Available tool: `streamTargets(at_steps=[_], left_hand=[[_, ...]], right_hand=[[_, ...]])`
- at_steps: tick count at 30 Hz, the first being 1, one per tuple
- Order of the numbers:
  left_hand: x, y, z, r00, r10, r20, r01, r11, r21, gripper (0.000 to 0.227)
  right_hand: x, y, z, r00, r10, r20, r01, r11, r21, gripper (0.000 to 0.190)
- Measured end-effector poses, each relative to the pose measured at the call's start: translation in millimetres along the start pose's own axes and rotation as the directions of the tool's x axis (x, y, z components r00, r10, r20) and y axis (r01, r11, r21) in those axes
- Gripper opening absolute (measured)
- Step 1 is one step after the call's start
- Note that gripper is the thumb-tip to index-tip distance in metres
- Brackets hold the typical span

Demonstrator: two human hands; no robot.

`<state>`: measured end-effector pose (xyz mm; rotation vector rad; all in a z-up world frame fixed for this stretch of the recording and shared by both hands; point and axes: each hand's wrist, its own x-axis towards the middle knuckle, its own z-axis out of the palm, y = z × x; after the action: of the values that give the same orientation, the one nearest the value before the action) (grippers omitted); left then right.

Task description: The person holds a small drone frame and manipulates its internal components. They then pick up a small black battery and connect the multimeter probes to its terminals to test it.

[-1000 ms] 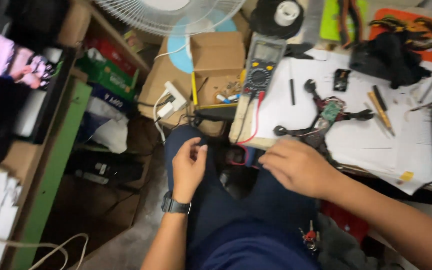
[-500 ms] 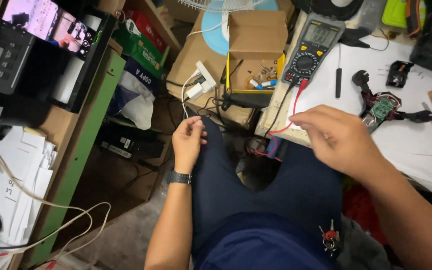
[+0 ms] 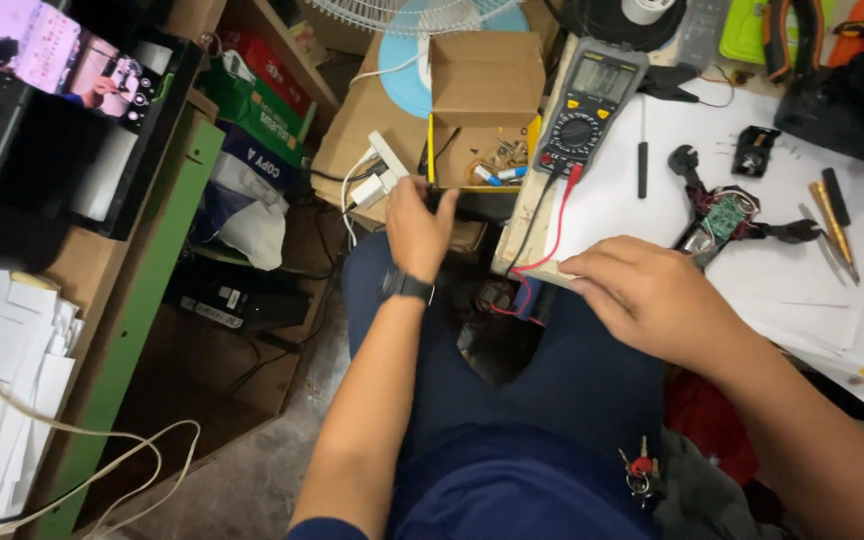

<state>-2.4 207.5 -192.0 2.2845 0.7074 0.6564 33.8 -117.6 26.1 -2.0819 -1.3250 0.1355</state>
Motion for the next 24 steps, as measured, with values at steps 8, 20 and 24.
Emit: streamTargets(at_steps=[8, 20, 24], left_hand=[[2.8, -16.0, 32.1, 0.989, -0.138, -0.049, 0.138, 0.99, -0.003, 0.032], [-55.2, 73.8, -58.2, 0.984, -0.066, -0.168, -0.053, 0.785, -0.617, 0.007], [-74.2, 119.6, -97.3, 0.998, -0.023, 0.064, 0.064, 0.636, -0.769, 0.029]], right_hand=[[-12.8, 1.8, 2.1, 0.987, 0.111, 0.117, -0.102, 0.991, -0.084, 0.015], [-83.4, 24.6, -2.3, 0.982, 0.183, 0.054, -0.173, 0.972, -0.159, 0.012], [-117.3, 38.8, -14.5, 0.961, 0.253, -0.108, -0.267, 0.954, -0.135, 0.017]])
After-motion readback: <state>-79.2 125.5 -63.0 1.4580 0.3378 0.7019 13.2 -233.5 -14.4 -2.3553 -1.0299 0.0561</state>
